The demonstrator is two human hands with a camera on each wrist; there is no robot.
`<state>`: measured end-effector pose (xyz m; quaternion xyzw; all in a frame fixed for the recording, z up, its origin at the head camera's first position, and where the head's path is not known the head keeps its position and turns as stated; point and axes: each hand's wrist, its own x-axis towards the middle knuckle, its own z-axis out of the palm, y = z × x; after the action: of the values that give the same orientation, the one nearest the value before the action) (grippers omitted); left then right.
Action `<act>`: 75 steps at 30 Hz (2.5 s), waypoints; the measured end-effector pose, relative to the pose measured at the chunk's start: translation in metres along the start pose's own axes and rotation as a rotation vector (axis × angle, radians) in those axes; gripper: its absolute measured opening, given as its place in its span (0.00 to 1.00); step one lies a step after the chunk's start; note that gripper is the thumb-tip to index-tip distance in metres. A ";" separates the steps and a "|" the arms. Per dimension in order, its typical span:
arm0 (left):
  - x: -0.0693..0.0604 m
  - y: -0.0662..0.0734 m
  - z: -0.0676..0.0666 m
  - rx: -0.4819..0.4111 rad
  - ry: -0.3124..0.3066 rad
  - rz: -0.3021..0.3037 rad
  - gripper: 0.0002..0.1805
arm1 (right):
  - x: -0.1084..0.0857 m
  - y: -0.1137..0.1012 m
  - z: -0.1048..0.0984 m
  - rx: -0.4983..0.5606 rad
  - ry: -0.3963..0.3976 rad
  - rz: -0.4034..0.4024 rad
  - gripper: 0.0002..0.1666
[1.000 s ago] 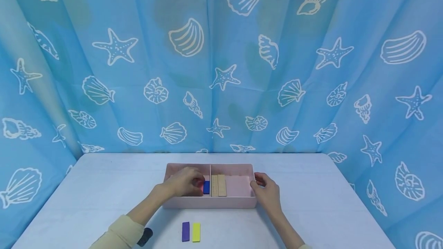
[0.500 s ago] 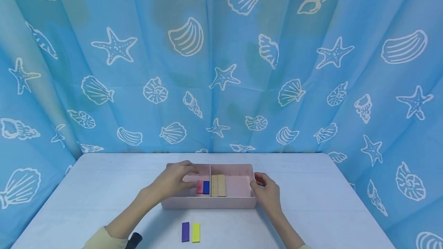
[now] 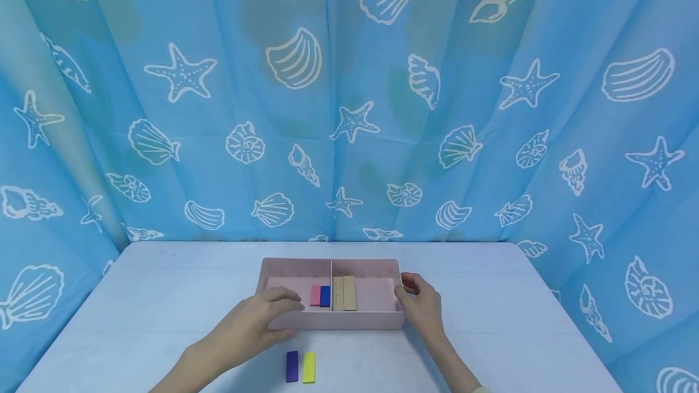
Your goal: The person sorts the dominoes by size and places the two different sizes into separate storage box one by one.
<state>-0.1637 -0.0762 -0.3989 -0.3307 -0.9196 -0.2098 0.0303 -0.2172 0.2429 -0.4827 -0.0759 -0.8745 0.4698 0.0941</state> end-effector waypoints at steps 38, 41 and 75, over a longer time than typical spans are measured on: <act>-0.025 -0.005 0.064 -0.030 -0.314 -0.121 0.13 | 0.001 0.002 0.001 -0.017 -0.002 -0.011 0.22; -0.024 -0.005 0.064 -0.021 -0.311 -0.117 0.13 | 0.001 0.001 0.000 -0.014 -0.001 -0.014 0.22; -0.012 0.012 0.007 -0.043 -0.084 -0.017 0.17 | 0.001 0.002 -0.002 -0.013 -0.006 -0.007 0.23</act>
<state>-0.1463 -0.0717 -0.4035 -0.3321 -0.9181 -0.2158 -0.0171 -0.2179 0.2459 -0.4830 -0.0720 -0.8781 0.4638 0.0925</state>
